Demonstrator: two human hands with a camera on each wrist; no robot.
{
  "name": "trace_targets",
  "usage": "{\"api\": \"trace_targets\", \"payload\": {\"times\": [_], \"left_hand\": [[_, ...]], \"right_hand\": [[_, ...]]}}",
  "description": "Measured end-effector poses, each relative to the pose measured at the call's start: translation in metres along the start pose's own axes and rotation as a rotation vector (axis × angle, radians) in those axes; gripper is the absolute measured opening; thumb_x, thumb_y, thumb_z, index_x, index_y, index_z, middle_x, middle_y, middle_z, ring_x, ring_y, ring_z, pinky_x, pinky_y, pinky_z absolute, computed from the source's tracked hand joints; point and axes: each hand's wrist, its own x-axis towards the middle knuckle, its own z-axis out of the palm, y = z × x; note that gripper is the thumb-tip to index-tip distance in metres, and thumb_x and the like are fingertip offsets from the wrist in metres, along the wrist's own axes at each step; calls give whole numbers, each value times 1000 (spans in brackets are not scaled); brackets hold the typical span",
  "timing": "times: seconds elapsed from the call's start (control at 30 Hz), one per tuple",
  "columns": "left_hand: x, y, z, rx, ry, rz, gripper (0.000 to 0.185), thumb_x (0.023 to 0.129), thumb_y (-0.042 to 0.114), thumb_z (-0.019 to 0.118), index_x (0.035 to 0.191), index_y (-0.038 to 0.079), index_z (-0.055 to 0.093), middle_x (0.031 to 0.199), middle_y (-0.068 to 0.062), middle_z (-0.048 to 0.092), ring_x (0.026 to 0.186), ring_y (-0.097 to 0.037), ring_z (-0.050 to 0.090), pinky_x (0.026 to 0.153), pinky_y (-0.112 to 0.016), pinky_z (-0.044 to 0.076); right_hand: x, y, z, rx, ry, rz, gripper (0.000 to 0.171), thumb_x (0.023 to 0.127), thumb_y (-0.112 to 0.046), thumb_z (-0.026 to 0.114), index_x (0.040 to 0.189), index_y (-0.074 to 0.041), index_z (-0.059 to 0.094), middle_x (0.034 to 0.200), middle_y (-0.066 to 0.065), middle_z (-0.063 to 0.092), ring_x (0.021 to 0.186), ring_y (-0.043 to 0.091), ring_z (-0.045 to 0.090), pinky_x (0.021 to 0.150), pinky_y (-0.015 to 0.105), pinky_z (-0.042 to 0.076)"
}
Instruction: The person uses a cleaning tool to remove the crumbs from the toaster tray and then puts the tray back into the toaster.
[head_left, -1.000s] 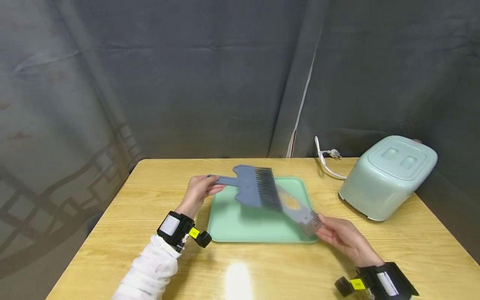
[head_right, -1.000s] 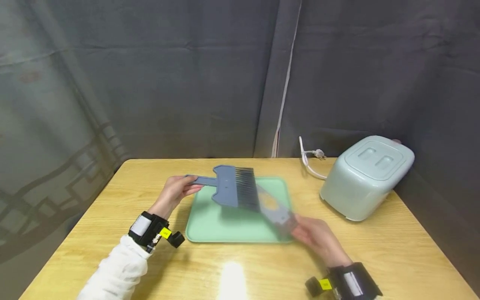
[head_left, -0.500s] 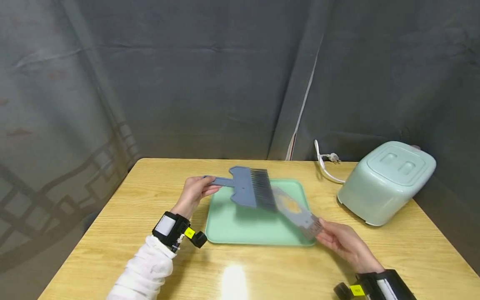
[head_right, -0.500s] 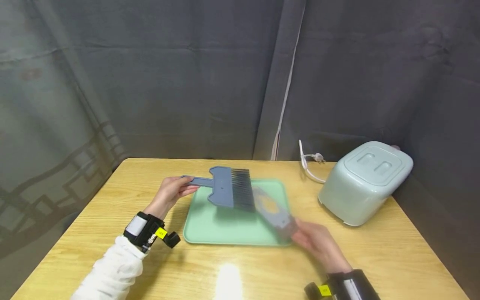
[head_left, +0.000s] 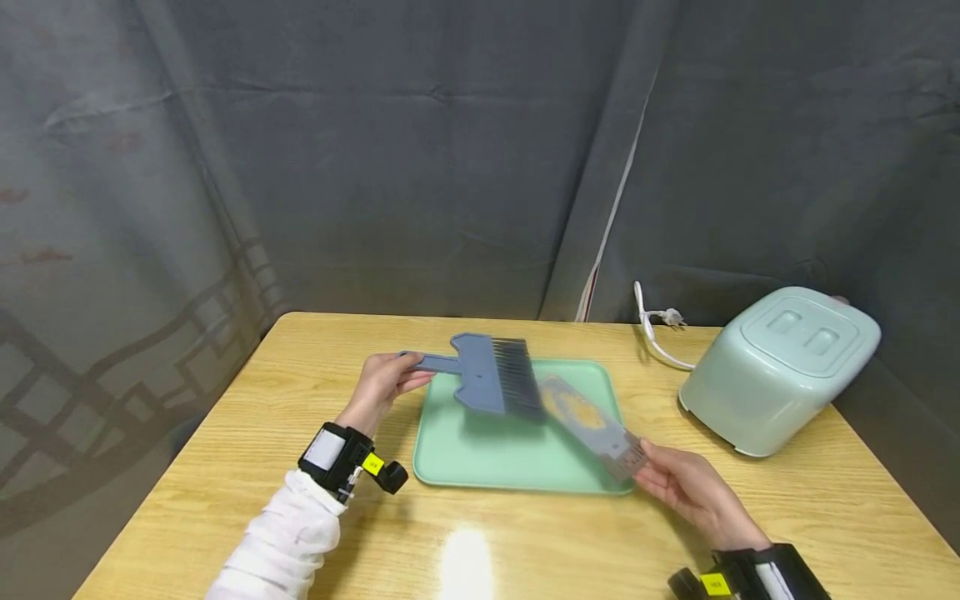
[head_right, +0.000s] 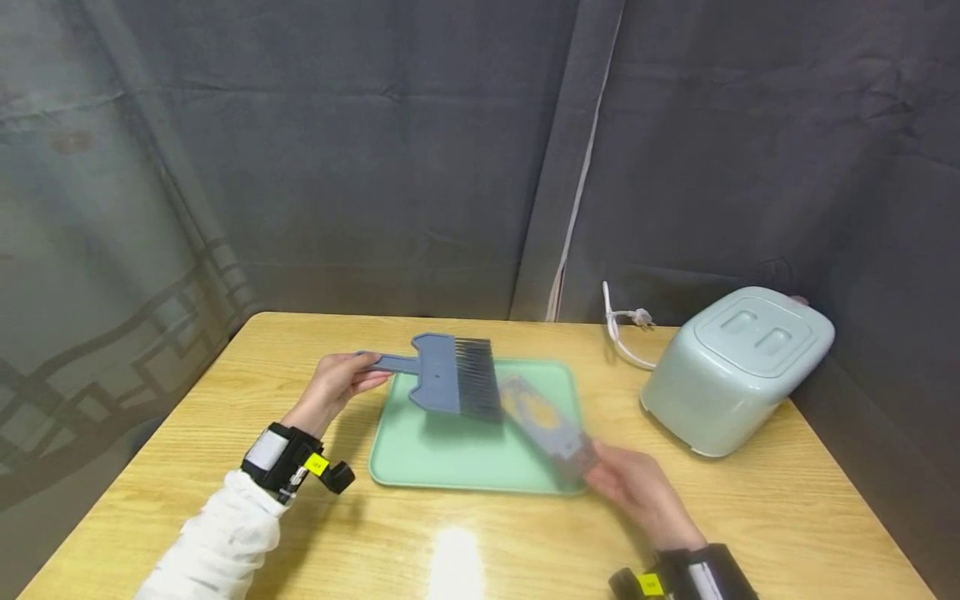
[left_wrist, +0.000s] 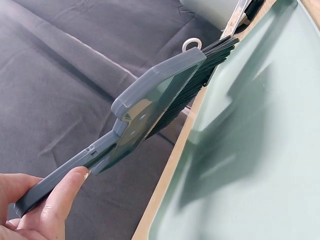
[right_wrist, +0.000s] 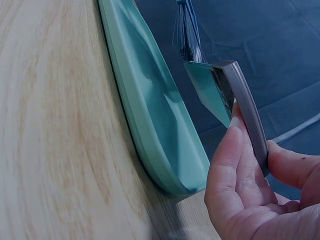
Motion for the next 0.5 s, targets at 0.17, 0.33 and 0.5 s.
{"api": "trace_targets", "payload": {"times": [0.17,0.33,0.5], "left_hand": [[-2,1,-6,8,10,2,29,102,-5,51,121,-26,52,75,-9,72,65,-10,74,72,-21,64],[0,3,-7,8,15,4,32,102,-4,51,124,-27,50,75,-9,73,67,-11,74,74,-21,64],[0,3,-11,4,21,14,28,101,-4,52,121,-26,53,75,-9,72,66,-11,74,74,-22,64]], "right_hand": [[0,0,0,0,-6,2,21,106,-9,54,94,-10,72,91,4,73,82,12,73,83,24,64],[-3,-1,-2,-4,27,8,20,105,-9,56,94,-11,72,92,4,73,84,12,73,85,25,63],[-2,-3,-5,26,-12,7,22,106,-8,53,95,-10,72,92,5,74,85,13,73,85,25,63]]}}
